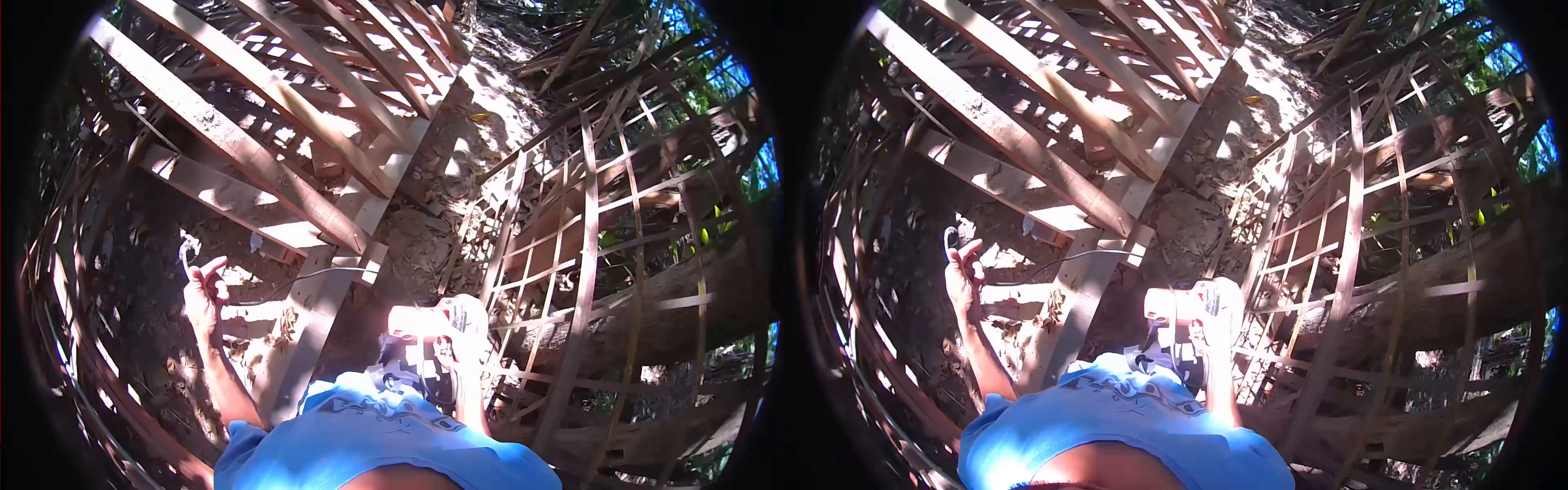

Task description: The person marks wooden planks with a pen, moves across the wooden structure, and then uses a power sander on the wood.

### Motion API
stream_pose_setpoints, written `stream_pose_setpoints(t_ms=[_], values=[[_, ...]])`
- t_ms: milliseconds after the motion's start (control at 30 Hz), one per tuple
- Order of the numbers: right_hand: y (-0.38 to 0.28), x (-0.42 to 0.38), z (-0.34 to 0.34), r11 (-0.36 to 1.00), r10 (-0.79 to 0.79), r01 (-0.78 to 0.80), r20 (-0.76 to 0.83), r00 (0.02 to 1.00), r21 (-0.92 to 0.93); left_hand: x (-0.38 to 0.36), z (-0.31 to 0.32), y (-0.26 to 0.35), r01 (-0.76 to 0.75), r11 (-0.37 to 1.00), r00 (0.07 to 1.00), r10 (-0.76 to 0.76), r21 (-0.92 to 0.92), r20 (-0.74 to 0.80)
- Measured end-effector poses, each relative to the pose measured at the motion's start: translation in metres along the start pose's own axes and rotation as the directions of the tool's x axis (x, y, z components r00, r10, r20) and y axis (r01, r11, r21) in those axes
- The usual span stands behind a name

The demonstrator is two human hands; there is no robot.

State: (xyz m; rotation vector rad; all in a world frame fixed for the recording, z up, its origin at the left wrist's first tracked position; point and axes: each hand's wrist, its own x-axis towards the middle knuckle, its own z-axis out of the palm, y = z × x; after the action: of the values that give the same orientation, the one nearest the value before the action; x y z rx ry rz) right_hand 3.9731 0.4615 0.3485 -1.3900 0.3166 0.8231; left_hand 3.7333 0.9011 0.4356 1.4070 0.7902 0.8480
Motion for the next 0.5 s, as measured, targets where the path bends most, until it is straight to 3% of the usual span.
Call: stream_pose_setpoints(t_ms=[133,200,267,300,333,400,433,467,500], values=[[-0.094,0.106,-0.017,0.998,0.054,-0.054,-0.036,0.998,-0.011,0.096,0.140,0.003,0.158,0.987,0.987,-0.158,-0.038,-0.012],[-0.137,0.144,-0.024,0.997,0.077,-0.078,-0.062,0.995,-0.005,0.134,0.191,0.018,0.069,0.976,0.994,-0.085,0.206,0.070],[-0.184,0.183,-0.033,0.997,0.068,-0.071,-0.077,0.995,-0.038,0.175,0.253,0.017,-0.042,0.988,0.998,0.037,0.147,0.041],[-0.212,0.205,-0.039,0.993,0.073,-0.079,-0.066,0.995,-0.090,0.183,0.295,0.045,0.048,0.977,0.999,-0.046,0.210,-0.013],[-0.241,0.225,-0.043,0.986,0.078,-0.085,-0.055,0.995,-0.141,0.206,0.315,0.038,0.015,0.971,1.000,-0.021,0.239,0.023],[-0.288,0.269,-0.044,0.990,0.018,-0.034,-0.116,0.993,-0.134,0.244,0.372,0.030,0.065,0.985,0.996,-0.073,0.160,0.042],[-0.308,0.293,-0.046,0.993,0.008,-0.024,-0.137,0.991,-0.118,0.268,0.397,0.011,0.004,0.989,0.998,-0.015,0.149,0.069],[-0.328,0.326,-0.051,0.980,0.060,-0.088,-0.163,0.985,-0.176,0.293,0.430,0.000,0.105,0.985,0.994,-0.107,0.139,0.005],[-0.350,0.357,-0.052,0.981,0.036,-0.063,-0.145,0.989,-0.186,0.318,0.462,-0.005,0.031,0.980,0.998,-0.043,0.196,0.055]])
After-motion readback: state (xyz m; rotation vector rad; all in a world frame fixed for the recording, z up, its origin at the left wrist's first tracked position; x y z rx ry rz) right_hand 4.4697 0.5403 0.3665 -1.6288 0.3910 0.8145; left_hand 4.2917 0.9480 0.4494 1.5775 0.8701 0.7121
